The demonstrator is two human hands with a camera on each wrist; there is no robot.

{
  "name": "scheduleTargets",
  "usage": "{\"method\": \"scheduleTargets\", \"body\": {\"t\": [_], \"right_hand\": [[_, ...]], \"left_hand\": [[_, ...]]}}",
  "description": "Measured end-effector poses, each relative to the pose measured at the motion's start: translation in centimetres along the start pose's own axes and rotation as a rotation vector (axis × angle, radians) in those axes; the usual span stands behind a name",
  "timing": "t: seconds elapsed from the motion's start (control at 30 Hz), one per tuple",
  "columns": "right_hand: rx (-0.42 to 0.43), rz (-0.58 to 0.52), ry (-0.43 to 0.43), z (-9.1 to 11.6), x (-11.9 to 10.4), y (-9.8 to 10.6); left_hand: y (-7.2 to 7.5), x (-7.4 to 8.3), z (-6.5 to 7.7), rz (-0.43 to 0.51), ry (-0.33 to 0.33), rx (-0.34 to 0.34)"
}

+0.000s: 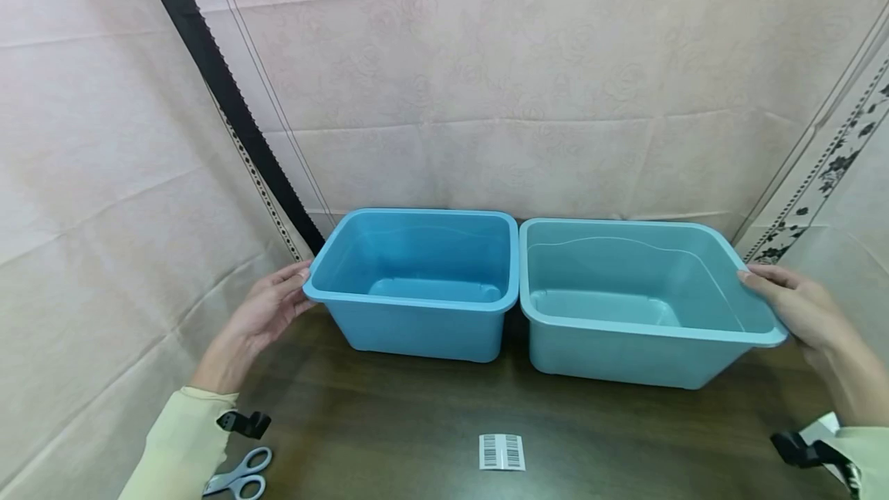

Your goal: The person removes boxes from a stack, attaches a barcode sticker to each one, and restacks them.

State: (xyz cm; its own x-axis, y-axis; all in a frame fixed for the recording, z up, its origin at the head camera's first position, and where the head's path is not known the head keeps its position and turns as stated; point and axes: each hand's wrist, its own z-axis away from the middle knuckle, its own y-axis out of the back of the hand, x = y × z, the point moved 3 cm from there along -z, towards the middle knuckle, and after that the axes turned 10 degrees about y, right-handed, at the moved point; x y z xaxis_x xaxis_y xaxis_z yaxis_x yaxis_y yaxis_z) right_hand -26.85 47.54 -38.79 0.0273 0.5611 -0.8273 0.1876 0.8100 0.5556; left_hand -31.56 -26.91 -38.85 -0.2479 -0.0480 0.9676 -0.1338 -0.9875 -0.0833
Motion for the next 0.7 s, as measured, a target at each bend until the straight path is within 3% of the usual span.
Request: {"method": "scheduleTargets", "body": {"t": [0.13,0.27,0.37,0.53,0.7], "right_hand": [[0.06,0.26,0.093,1.3,-3.3,-0.8],[0.187,0.328,0.209,3.3,-7.4,-2.1],[0.234,0.331,0.315,4.8,-10.1,-3.4],[0.244,0.289,0.498,6.9,-12.9,-5.9],[0.212,0.234,0.624,9.0,-14.2,-9.6]], "left_hand": [[0.1,0.3,0.5,-0.025,0.036,0.075],[-0.1,0.9,1.7,-0.101,0.052,0.166],[-0.6,1.4,2.8,-0.207,0.02,0.214],[-1.9,2.5,5.1,-0.363,-0.04,0.275],[-4.9,3.6,7.8,-0.398,-0.134,0.242]]}}
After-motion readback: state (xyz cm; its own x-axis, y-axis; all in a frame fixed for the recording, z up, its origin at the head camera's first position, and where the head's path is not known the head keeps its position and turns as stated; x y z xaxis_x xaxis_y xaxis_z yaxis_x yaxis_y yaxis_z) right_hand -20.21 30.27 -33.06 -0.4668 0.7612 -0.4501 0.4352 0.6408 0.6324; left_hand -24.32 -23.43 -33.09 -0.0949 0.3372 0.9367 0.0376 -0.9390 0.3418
